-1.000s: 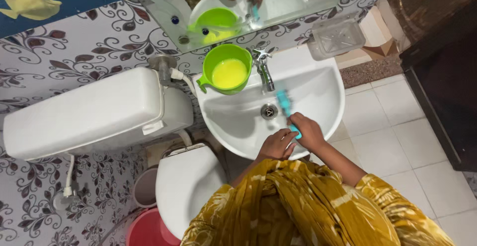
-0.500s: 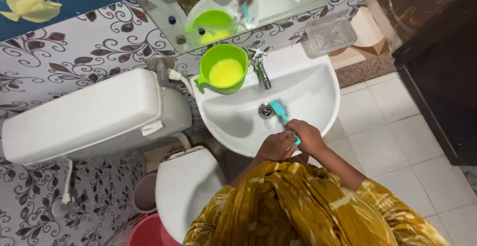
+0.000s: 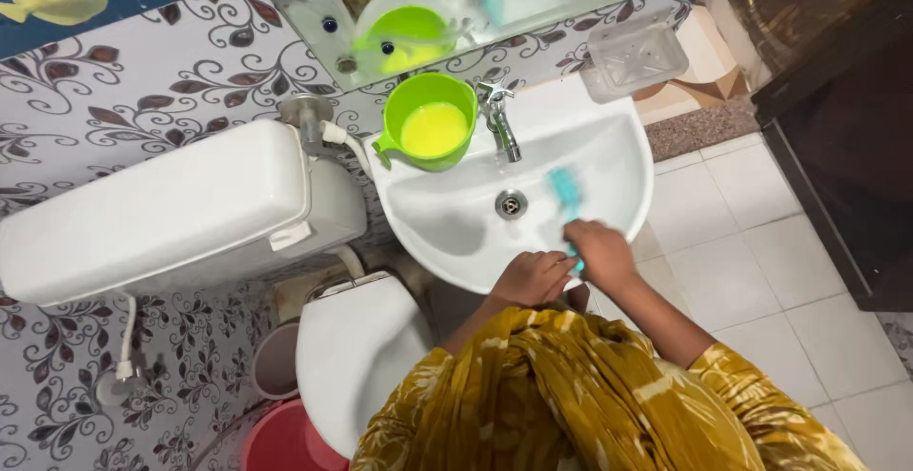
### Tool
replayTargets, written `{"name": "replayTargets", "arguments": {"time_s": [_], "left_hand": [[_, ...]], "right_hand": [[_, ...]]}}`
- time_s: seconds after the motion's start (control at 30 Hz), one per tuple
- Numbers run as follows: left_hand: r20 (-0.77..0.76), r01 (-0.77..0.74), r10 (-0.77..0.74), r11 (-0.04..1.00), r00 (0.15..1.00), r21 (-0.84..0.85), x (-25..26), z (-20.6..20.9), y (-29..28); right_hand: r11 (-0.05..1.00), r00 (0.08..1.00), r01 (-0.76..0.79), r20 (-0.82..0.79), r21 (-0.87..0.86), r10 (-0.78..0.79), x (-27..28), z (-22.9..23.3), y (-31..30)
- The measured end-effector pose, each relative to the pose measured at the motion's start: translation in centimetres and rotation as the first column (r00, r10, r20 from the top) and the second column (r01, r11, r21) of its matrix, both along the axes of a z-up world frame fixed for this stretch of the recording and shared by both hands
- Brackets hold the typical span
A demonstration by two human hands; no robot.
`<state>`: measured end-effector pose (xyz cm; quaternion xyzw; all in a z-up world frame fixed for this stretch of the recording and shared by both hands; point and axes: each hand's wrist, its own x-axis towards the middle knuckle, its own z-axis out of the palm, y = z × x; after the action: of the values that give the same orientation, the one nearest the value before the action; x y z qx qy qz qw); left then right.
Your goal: The person scrubs a white bathroom sink using a blue brush and a green cup containing a yellow liquid. They repeatedly dip the brush into the cup and scrub the sink basin, faucet, and drain area. The person occasionally rinses the brush under the running tap.
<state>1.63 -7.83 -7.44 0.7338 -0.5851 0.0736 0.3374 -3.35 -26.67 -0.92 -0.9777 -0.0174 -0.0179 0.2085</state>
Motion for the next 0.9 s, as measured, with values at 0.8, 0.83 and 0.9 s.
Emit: {"name": "replayTargets", "arguments": {"time_s": [0.8,0.83,0.9], "left_hand": [[-0.017,0.003,-0.002,1.0,1.0,0.023,0.2,0.3,0.5],[-0.006,0.008,-0.008,1.0,1.0,-0.019,0.0,0.5,0.4],[-0.013,-0.006,0.006,1.0,1.0,0.0,0.1,0.9,0.0]], "right_hand": [[0.984,1.0,-0.011,-0.023,0.178,0.015,-0.2,-0.3,0.3],[0.996,0.999,0.022,-0.035,0.091,-0.019,-0.4,0.3,0.1],[0.993,0.995,0.088,-0.047,-0.084,-0.092,-0.1,0.9,-0.6]]}}
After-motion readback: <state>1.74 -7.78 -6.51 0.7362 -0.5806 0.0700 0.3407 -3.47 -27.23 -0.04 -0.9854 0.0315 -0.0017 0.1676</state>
